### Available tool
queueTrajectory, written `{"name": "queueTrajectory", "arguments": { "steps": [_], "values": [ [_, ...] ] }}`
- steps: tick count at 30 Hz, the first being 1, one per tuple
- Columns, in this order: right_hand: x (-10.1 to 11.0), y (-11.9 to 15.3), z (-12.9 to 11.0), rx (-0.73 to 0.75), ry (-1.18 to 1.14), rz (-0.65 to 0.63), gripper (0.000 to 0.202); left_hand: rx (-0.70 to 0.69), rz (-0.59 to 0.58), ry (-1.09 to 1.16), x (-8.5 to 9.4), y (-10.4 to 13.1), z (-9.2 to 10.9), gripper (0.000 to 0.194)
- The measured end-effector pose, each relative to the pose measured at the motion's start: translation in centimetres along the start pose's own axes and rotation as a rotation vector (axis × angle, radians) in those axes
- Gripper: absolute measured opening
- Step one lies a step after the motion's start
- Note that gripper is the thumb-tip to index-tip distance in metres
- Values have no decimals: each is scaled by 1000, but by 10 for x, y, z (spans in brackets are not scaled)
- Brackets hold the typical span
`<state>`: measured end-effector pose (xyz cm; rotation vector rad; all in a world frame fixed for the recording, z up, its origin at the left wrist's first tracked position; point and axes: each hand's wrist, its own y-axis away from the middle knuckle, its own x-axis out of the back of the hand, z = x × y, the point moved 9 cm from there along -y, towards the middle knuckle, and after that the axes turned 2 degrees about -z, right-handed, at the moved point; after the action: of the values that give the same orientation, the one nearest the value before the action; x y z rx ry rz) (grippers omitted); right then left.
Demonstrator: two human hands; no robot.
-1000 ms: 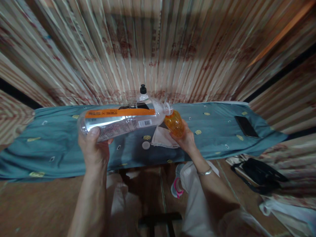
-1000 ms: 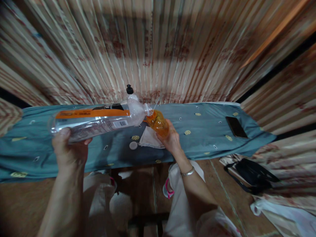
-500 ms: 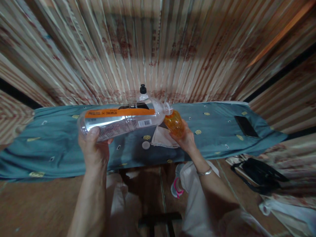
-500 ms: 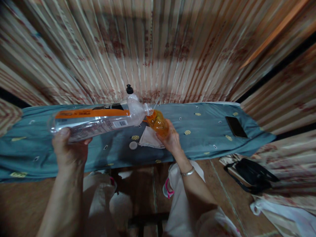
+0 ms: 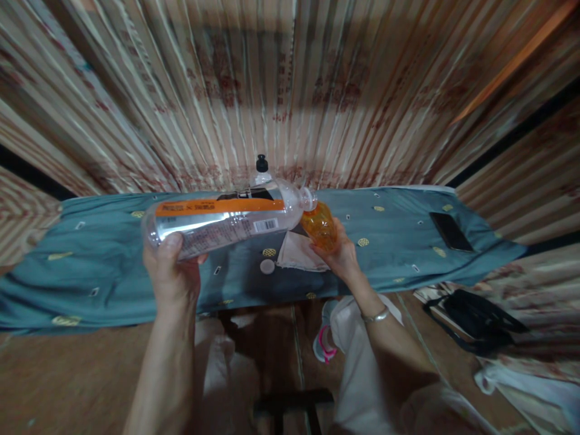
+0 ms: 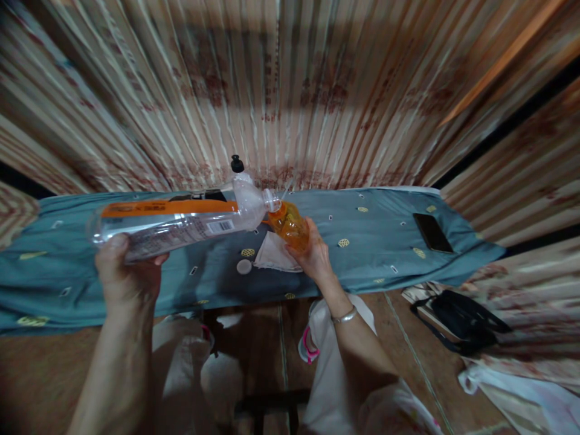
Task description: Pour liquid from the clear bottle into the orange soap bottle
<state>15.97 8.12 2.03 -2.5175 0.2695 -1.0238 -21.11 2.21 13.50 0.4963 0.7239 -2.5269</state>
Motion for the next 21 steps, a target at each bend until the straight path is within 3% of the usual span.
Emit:
{"name": "queueTrajectory", "arguments": {
  "steps": [21],
  "values": [
    [1, -1, -3, 5, 16, -18, 85, 8, 13, -27, 2, 0, 0, 56]
  ]
}}
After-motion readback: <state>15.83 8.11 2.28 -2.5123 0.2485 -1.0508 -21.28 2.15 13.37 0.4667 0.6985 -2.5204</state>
